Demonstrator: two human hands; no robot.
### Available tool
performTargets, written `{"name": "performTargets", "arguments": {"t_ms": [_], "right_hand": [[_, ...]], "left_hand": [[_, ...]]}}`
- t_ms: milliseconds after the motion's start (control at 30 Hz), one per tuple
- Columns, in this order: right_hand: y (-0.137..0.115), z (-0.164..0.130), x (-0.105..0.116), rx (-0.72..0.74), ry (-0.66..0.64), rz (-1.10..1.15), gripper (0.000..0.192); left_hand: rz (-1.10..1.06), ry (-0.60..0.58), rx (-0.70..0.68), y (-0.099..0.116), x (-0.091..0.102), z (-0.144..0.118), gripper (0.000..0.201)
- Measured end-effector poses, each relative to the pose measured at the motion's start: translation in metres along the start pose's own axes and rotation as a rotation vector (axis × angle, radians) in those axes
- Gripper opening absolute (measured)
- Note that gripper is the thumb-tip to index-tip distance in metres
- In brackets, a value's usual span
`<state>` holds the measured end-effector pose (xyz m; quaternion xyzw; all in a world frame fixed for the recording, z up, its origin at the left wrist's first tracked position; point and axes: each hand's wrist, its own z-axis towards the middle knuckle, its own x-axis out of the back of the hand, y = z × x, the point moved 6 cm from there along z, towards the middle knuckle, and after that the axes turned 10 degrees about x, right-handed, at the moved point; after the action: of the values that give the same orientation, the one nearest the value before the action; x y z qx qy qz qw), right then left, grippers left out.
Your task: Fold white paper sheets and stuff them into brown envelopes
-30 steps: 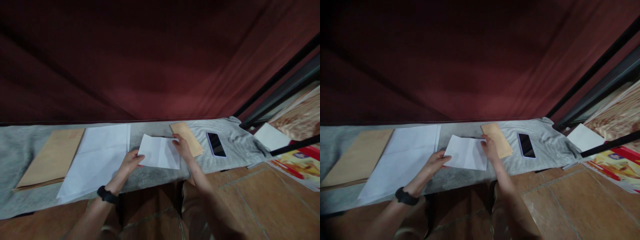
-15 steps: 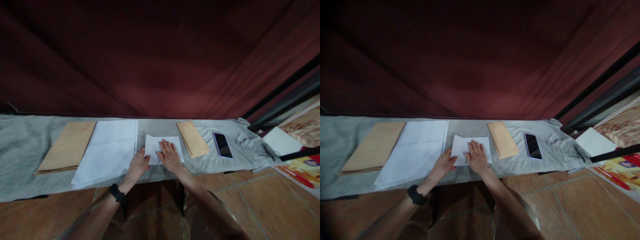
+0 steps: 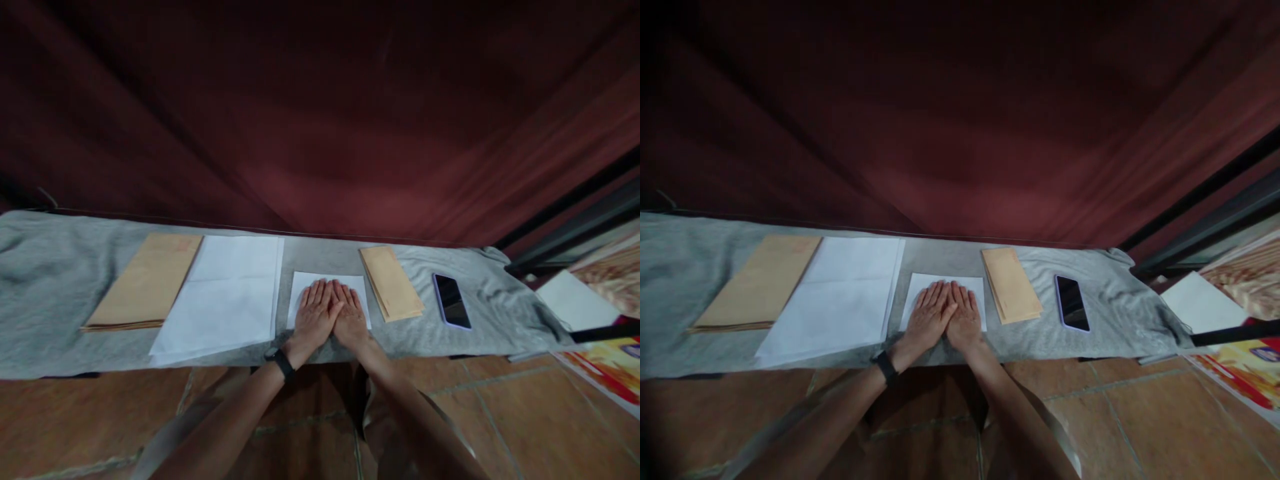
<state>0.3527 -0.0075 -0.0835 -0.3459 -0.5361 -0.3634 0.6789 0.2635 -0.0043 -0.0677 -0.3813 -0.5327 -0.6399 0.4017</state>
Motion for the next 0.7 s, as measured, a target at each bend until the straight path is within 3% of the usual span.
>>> {"name": "performTargets", "arguments": {"t_ms": [367,500,700], "right_hand": [[0.041,-0.014,0.010,-0.202,0.171,0.040,0.061],[0.052,-0.019,0.020,-0.306,0.217,0.110,0.057],[0.067,-0.021,0.033,-0.478,0.181,0.215,0.045]], "left_hand": [[0.117,0.099,0.078,-0.033,0.002,-0.003,0.074],[0.108,0.108,0.089,-0.035,0.002,-0.003,0.074],[0.115,0.124,0.096,-0.033,0.004,-0.003,0.072]]}}
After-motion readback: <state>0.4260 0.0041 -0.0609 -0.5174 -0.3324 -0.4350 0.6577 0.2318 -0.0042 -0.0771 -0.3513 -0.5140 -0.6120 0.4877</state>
